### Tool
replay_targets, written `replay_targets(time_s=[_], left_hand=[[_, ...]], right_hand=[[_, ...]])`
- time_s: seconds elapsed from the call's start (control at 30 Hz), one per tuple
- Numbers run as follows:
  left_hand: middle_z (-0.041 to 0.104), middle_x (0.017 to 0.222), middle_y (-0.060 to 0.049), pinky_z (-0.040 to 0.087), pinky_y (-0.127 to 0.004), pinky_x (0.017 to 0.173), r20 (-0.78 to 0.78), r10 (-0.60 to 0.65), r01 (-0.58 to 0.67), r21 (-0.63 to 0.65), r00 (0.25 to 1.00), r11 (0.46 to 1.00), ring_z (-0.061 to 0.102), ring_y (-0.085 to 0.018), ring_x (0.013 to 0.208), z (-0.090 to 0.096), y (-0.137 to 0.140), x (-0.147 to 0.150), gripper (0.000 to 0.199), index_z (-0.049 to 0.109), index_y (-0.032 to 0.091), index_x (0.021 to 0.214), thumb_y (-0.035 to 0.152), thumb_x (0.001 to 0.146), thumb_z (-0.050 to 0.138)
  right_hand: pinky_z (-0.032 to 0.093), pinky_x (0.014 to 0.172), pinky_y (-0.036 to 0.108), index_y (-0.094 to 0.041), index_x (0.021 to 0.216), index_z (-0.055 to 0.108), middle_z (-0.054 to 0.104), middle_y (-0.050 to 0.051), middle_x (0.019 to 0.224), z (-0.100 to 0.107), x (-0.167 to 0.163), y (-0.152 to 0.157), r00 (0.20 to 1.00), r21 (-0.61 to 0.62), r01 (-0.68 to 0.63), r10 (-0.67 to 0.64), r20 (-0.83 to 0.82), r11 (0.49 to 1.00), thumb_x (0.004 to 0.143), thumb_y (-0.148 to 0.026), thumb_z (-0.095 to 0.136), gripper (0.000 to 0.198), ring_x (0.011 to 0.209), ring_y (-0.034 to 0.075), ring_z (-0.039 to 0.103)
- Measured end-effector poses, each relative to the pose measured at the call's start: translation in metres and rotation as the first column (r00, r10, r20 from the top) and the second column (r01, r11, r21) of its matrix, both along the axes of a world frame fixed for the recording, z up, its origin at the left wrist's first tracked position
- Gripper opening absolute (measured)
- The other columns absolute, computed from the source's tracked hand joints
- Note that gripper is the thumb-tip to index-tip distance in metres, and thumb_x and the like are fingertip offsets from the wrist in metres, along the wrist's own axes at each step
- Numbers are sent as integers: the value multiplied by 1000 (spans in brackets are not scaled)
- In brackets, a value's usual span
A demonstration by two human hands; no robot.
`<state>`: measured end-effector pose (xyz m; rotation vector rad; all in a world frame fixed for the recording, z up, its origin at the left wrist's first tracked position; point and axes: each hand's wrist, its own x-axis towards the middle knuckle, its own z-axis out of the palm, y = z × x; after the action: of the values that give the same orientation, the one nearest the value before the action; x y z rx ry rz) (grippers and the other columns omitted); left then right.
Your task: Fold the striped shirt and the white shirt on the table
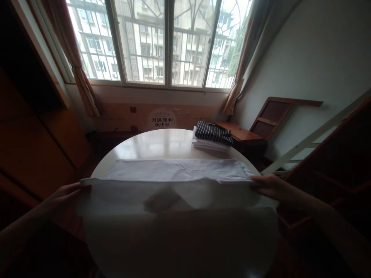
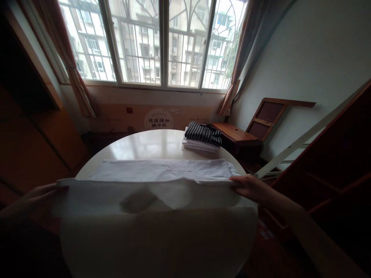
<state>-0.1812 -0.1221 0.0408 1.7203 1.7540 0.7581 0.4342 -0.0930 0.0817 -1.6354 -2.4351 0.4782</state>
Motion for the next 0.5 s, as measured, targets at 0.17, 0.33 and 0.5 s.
replay_targets(time_s=[0.17,0.33,0.5], left_hand=[[71,81,-2,49,-25,62,-7,250,-250,1,968,968,62,-22,79,-11,44,35,59,64,13,100,60,71,43],[68,77,-6,45,-25,61,-250,307,-293,92,918,952,63,-23,75,-28,60,53,40,63,16,79,49,72,42],[66,76,-7,41,-24,58,-304,354,-347,80,884,935,62,-21,72,-25,54,57,34,60,17,78,45,76,41]], right_hand=[[45,65,30,-18,78,64,66,4,72,-18,7,47,992,76,129,-128,-11,989,69,-46,53,32,71,23,61],[46,67,31,-18,80,65,66,4,76,-50,20,57,933,25,331,-323,-155,943,62,-55,59,42,75,23,61],[43,51,29,-14,79,66,64,7,68,-67,45,44,724,-47,580,-542,-426,813,61,-65,53,56,58,19,56]])
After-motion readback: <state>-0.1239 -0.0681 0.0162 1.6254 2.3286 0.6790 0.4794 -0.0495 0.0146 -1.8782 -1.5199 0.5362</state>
